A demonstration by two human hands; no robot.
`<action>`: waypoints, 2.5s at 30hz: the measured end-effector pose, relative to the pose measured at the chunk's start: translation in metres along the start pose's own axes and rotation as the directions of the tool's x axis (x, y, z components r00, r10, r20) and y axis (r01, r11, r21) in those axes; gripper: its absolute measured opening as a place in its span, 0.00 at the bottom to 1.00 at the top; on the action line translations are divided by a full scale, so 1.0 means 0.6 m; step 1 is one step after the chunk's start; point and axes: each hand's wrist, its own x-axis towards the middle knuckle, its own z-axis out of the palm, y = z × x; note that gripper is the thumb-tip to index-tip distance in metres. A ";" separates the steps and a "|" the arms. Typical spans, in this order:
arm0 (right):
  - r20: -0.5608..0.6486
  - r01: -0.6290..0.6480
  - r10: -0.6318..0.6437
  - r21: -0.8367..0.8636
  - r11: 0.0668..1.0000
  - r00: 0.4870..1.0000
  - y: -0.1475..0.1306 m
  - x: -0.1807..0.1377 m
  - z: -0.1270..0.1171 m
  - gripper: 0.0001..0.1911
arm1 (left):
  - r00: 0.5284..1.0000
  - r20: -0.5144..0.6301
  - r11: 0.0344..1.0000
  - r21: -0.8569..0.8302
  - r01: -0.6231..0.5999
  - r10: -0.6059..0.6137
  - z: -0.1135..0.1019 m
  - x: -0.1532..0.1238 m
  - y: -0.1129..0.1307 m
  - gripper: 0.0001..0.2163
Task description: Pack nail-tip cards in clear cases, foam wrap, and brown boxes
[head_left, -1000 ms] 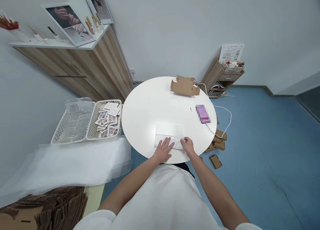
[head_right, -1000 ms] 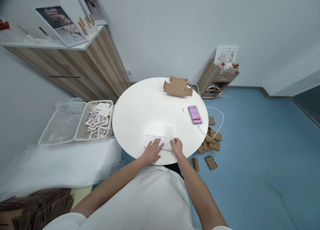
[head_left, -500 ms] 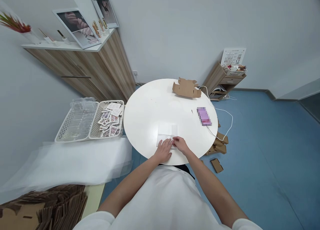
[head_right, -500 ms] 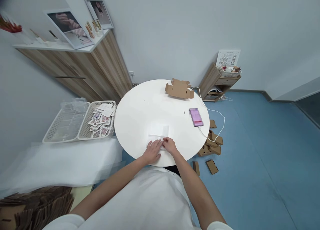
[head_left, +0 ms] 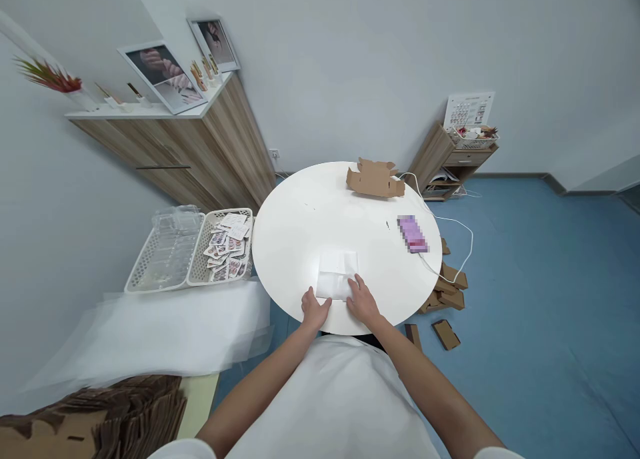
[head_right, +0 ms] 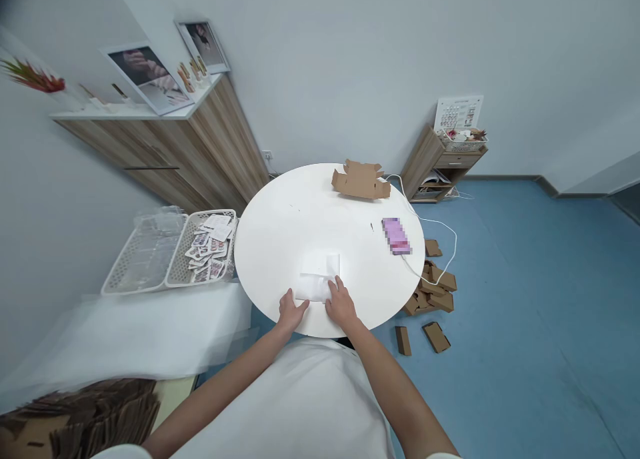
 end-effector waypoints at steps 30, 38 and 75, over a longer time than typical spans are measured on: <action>0.011 -0.167 0.178 0.408 0.898 0.984 -0.003 0.035 0.017 0.16 | 0.838 0.151 0.847 0.010 -0.531 0.524 0.001 -0.009 0.050 0.13; -0.099 -0.153 0.190 0.301 0.941 0.977 -0.011 0.046 0.028 0.10 | 0.739 0.030 0.735 0.081 -0.673 0.673 -0.029 0.008 0.031 0.14; 0.294 -0.270 0.157 0.397 0.877 0.943 0.013 0.034 -0.052 0.16 | 0.867 0.249 0.897 -0.218 -0.384 0.432 -0.036 0.046 0.039 0.11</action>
